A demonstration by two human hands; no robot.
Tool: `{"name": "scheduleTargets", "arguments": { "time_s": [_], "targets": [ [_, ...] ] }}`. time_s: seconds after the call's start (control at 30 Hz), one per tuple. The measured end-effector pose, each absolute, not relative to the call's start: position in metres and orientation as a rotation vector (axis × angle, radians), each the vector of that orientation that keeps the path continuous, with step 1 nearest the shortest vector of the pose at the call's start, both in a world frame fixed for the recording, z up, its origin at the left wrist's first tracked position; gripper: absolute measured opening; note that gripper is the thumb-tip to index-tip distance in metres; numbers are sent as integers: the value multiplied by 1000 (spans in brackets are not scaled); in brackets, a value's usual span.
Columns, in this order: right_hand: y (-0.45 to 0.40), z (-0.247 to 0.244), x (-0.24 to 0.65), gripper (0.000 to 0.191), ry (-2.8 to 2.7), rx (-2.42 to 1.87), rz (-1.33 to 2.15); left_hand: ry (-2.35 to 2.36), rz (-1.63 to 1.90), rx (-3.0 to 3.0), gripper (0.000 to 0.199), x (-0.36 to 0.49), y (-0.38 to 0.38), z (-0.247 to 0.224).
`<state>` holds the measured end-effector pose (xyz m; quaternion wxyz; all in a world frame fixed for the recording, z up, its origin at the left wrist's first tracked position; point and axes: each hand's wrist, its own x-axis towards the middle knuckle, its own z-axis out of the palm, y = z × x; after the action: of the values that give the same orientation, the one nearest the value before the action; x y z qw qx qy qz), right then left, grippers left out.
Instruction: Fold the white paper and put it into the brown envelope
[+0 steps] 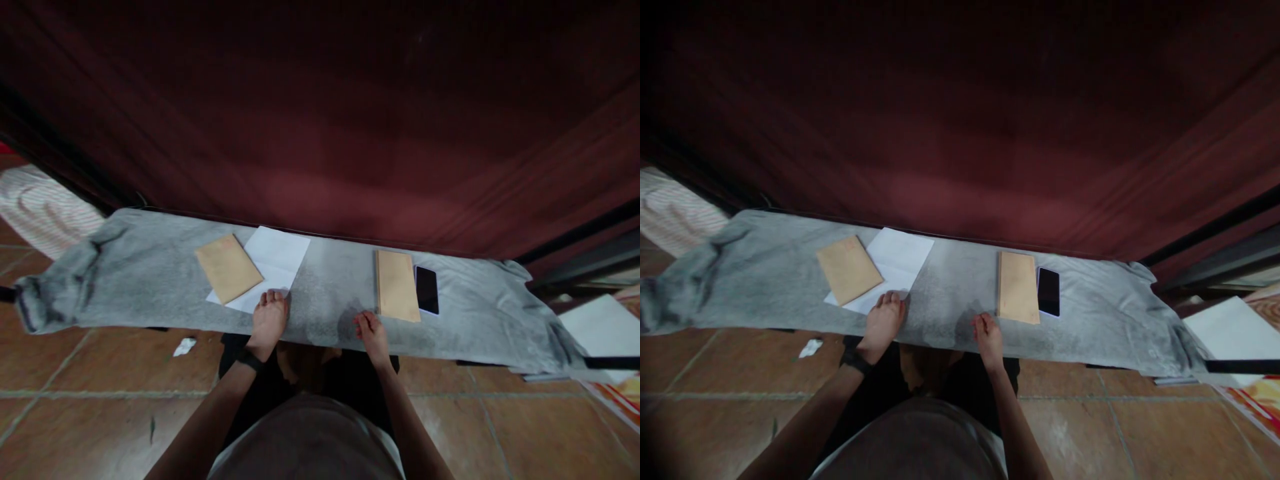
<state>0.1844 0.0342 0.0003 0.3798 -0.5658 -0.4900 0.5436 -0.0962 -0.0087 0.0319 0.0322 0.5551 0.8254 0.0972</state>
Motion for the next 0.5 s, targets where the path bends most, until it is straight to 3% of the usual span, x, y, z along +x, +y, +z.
{"name": "scheduleTargets", "arguments": {
  "time_s": [0.17,0.4,0.5],
  "targets": [
    [35,3,187,36,-1151,-1427,1428,2547,487,1554,25,-104,-7,41],
    [34,3,186,30,-1147,-1416,1426,2538,398,1281,22,-122,-3,54],
    [34,1,186,29,-1155,-1417,1417,2412,511,1194,22,-137,2,52]
  ]
}}
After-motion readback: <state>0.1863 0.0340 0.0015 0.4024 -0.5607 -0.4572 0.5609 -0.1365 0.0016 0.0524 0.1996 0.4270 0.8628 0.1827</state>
